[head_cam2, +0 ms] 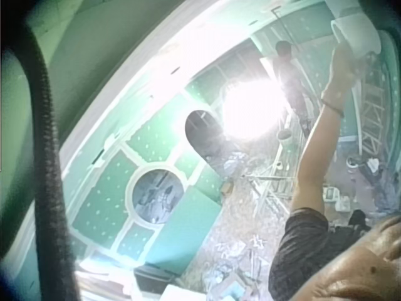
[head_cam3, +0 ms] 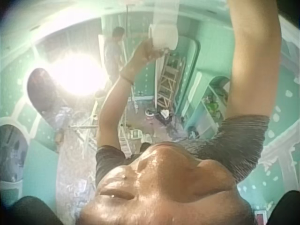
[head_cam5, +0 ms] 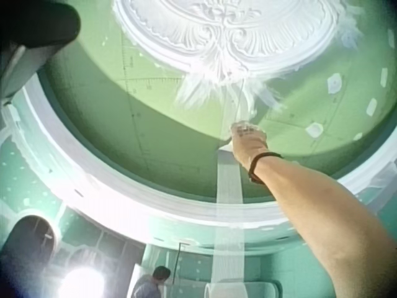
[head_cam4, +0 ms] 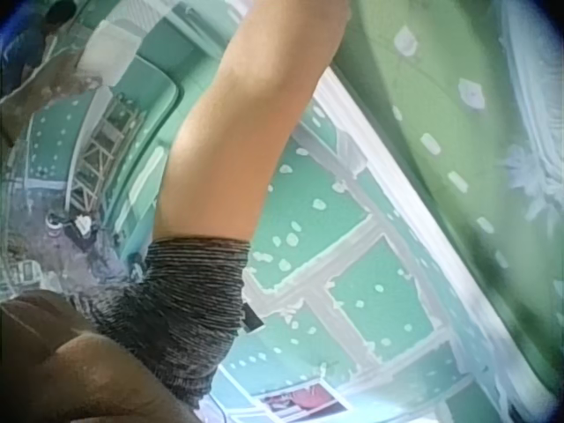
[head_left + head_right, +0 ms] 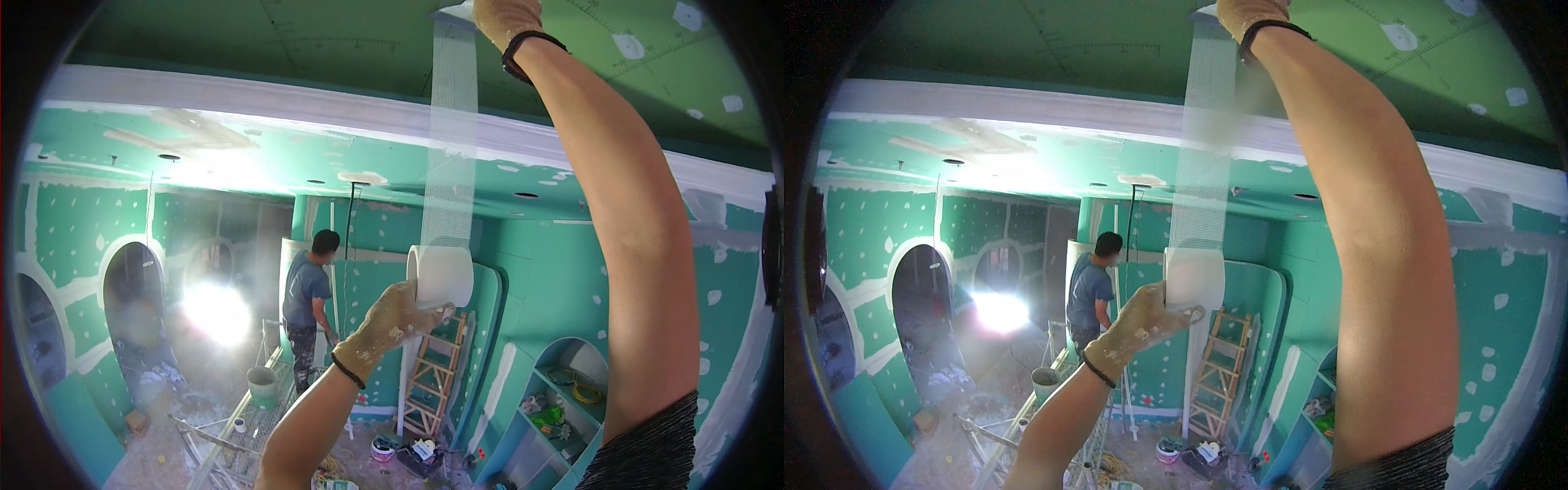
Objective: The recorder applies joint tape and compound to a curved ceiling area and molding.
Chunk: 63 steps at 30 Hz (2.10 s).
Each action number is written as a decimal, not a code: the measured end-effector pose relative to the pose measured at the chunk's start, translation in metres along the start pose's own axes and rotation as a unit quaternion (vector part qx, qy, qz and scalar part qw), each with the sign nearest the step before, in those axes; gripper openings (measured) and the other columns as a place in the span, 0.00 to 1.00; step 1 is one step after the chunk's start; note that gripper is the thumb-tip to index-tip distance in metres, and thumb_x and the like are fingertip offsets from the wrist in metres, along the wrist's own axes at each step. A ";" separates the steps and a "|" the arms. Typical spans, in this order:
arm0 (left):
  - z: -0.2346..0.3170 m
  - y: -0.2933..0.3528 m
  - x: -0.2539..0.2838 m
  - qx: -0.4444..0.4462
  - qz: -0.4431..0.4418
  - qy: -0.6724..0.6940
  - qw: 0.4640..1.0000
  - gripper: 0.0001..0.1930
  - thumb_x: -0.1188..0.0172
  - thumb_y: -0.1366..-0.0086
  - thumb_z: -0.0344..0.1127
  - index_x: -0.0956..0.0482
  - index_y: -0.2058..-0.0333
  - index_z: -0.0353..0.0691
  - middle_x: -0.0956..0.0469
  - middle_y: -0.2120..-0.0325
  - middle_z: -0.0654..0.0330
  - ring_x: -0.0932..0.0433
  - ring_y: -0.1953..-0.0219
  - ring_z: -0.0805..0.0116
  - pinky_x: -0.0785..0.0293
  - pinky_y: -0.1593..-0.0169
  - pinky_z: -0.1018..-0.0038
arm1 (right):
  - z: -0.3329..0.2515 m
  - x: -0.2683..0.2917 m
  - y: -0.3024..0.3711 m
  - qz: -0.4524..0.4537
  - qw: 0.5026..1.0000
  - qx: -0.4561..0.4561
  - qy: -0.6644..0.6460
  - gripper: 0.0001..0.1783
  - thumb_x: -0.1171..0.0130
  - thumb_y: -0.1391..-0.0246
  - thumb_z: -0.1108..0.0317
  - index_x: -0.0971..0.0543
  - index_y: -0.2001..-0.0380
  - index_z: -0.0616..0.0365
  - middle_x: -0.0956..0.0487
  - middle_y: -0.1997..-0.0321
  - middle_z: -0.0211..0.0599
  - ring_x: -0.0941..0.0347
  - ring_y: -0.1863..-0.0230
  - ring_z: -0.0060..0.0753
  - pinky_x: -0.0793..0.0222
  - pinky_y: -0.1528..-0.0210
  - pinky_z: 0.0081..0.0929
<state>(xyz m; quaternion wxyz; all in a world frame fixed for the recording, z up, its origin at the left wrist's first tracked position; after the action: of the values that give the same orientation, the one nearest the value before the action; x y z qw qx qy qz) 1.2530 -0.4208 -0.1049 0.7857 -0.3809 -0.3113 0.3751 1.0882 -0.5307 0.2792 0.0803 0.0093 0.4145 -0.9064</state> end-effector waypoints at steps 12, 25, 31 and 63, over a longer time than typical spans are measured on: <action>-0.042 0.053 0.007 -0.044 0.004 -0.158 0.986 0.24 0.30 0.40 0.39 0.19 0.48 0.33 0.15 0.64 0.53 0.17 0.57 0.71 0.22 0.53 0.71 | -0.001 -0.008 -0.015 -0.004 0.985 -0.132 0.109 0.20 0.58 0.32 0.74 0.26 0.41 0.63 0.22 0.39 0.54 0.24 0.39 0.52 0.26 0.39 0.44; -0.023 0.083 -0.024 0.149 0.076 -0.024 0.986 0.17 0.36 0.32 0.34 0.19 0.49 0.28 0.17 0.63 0.63 0.24 0.62 0.80 0.25 0.58 0.78 | 0.005 -0.003 -0.020 -0.029 0.964 -0.150 0.216 0.19 0.54 0.36 0.74 0.24 0.46 0.66 0.20 0.45 0.59 0.23 0.41 0.54 0.27 0.40 0.45; -0.001 0.066 -0.030 0.155 0.113 -0.066 0.979 0.20 0.37 0.32 0.40 0.19 0.49 0.29 0.15 0.66 0.59 0.23 0.65 0.78 0.24 0.59 0.75 | 0.029 -0.029 -0.021 0.062 0.964 -0.145 0.216 0.16 0.53 0.37 0.73 0.23 0.49 0.67 0.20 0.46 0.60 0.23 0.42 0.53 0.27 0.40 0.46; 0.033 -0.139 0.060 -0.058 0.215 -0.145 0.964 0.20 0.37 0.34 0.43 0.17 0.51 0.32 0.14 0.66 0.51 0.17 0.63 0.64 0.23 0.55 0.67 | 0.076 -0.240 0.062 0.055 0.971 -0.192 0.131 0.19 0.48 0.35 0.66 0.22 0.42 0.52 0.21 0.39 0.43 0.25 0.39 0.49 0.29 0.36 0.42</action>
<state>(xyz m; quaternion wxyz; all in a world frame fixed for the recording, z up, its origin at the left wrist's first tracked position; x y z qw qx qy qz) 1.3081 -0.4191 0.0402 0.6096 -0.4252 -0.3544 0.5675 1.3386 -0.5951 0.3027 0.0749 0.1353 0.5863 -0.7952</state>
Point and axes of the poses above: each hand's wrist, its own y-axis away from the middle knuckle, its own x-axis out of the back of the hand, z = x × y, the point moved 1 cm from there along -y, towards the middle knuckle
